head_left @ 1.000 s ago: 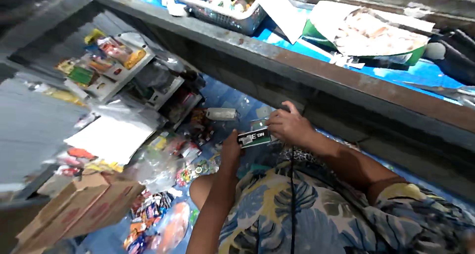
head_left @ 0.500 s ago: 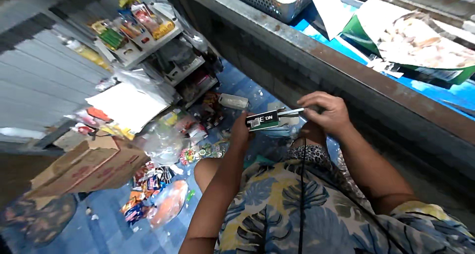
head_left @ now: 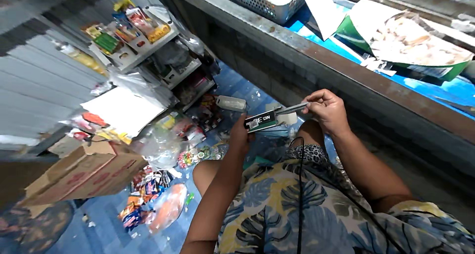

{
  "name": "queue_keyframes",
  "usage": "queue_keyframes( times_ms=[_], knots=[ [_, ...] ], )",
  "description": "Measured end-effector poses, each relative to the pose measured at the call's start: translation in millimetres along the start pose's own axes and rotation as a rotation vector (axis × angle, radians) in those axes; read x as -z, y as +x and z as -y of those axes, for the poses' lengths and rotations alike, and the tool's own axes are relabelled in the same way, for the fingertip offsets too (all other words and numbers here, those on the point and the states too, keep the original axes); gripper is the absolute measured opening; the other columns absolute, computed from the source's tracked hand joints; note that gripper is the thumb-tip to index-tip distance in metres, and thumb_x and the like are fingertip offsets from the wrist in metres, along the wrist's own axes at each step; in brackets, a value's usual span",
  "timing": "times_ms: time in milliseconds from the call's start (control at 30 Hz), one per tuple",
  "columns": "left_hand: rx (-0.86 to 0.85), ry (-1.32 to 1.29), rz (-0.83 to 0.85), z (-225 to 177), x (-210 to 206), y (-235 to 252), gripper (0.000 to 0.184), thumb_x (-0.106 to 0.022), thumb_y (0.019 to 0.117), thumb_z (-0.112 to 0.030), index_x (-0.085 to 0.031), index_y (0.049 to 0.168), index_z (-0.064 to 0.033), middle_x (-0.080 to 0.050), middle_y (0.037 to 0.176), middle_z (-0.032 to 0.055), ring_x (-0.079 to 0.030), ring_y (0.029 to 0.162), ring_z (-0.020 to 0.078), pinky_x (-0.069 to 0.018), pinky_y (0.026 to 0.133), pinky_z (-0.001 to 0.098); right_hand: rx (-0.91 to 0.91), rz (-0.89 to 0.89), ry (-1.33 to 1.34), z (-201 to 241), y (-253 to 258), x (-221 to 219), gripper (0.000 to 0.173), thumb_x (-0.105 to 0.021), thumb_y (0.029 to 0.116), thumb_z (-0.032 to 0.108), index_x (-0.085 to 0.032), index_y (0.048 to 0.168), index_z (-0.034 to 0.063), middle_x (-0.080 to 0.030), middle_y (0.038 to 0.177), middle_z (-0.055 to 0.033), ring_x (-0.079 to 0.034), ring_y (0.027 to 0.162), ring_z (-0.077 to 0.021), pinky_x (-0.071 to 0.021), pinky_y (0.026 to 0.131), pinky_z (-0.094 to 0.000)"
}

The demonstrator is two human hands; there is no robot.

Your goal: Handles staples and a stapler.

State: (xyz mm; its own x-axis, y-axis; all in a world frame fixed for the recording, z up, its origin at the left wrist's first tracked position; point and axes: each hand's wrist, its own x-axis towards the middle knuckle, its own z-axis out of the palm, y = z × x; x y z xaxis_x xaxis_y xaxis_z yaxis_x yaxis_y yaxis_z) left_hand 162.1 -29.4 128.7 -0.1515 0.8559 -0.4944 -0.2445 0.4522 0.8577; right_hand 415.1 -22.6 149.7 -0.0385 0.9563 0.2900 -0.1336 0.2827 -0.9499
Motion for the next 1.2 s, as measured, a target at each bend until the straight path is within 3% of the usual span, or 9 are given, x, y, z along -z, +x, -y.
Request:
queue_keyframes(
  times_ms=[100,200,433,567,700,1000,1200],
  knots=[
    [-0.039,-0.037,-0.002,-1,2,0,0.051,-0.023,0.1123,-0.046,-0.061,0.111,-0.0122,-0.054,0.065,-0.002,-0.037,0.042,0.0034,-0.0317,0.04,0.0174,0.244,0.068,-0.133,-6,-3,1,0.017,-0.063,0.0892,-0.009,-0.072,0.1,0.0004,-0.072,0.107,-0.0021,-0.07,0.091,-0.0074,-0.0611,0.081,-0.0246],
    [-0.11,-0.055,0.007,-2,1,-2,0.053,-0.021,0.1124,-0.046,-0.062,0.111,-0.012,-0.057,0.066,-0.0022,-0.039,0.042,0.0029,-0.0343,0.04,0.0172,0.386,0.122,-0.193,-8,-6,2,0.014,-0.064,0.0888,-0.007,-0.075,0.094,0.0009,-0.072,0.11,-0.0037,-0.07,0.101,-0.0086,-0.0603,0.087,-0.0254],
    [-0.221,-0.037,0.025,-1,6,1,0.055,-0.017,0.1125,-0.044,-0.063,0.105,-0.0152,-0.061,0.069,-0.004,-0.044,0.044,0.0023,-0.0377,0.042,0.0169,0.453,0.238,-0.212,-1,-6,7,0.008,-0.067,0.0891,-0.002,-0.075,0.09,0.0012,-0.073,0.112,-0.0054,-0.068,0.108,-0.0091,-0.0579,0.092,-0.0245],
    [-0.259,-0.031,0.031,-1,9,1,0.054,-0.016,0.1126,-0.043,-0.063,0.104,-0.0163,-0.061,0.07,-0.0042,-0.045,0.045,0.0019,-0.038,0.042,0.0164,0.459,0.294,-0.239,0,-6,9,0.009,-0.068,0.0846,-0.002,-0.075,0.091,-0.0029,-0.072,0.117,-0.0104,-0.067,0.111,-0.0113,-0.0577,0.093,-0.0249],
    [-0.263,0.005,0.046,0,11,3,0.056,-0.015,0.1124,-0.045,-0.063,0.107,-0.0165,-0.063,0.074,-0.0037,-0.05,0.05,0.0026,-0.0408,0.045,0.0174,0.458,0.238,-0.234,-5,-8,8,0.004,-0.072,0.0863,0.0,-0.074,0.089,0.0004,-0.073,0.115,-0.0074,-0.068,0.11,-0.0106,-0.0577,0.094,-0.0257],
    [-0.225,-0.026,-0.012,1,6,7,0.053,-0.021,0.1128,-0.041,-0.066,0.104,-0.0137,-0.063,0.071,-0.0021,-0.045,0.046,0.0044,-0.0381,0.042,0.0187,0.547,0.042,-0.318,8,-13,12,0.006,-0.067,0.0872,-0.004,-0.073,0.087,-0.0017,-0.073,0.11,-0.0102,-0.069,0.108,-0.0124,-0.0577,0.094,-0.027],
    [-0.167,-0.11,-0.008,-1,-5,8,0.054,-0.017,0.1133,-0.04,-0.06,0.099,-0.0122,-0.058,0.063,-0.0034,-0.043,0.042,0.0039,-0.0374,0.04,0.0186,0.71,-0.194,-0.628,59,-26,72,0.006,-0.066,0.0924,-0.001,-0.073,0.094,-0.0003,-0.072,0.116,-0.0083,-0.067,0.114,-0.0135,-0.0563,0.099,-0.0292]
  ],
)
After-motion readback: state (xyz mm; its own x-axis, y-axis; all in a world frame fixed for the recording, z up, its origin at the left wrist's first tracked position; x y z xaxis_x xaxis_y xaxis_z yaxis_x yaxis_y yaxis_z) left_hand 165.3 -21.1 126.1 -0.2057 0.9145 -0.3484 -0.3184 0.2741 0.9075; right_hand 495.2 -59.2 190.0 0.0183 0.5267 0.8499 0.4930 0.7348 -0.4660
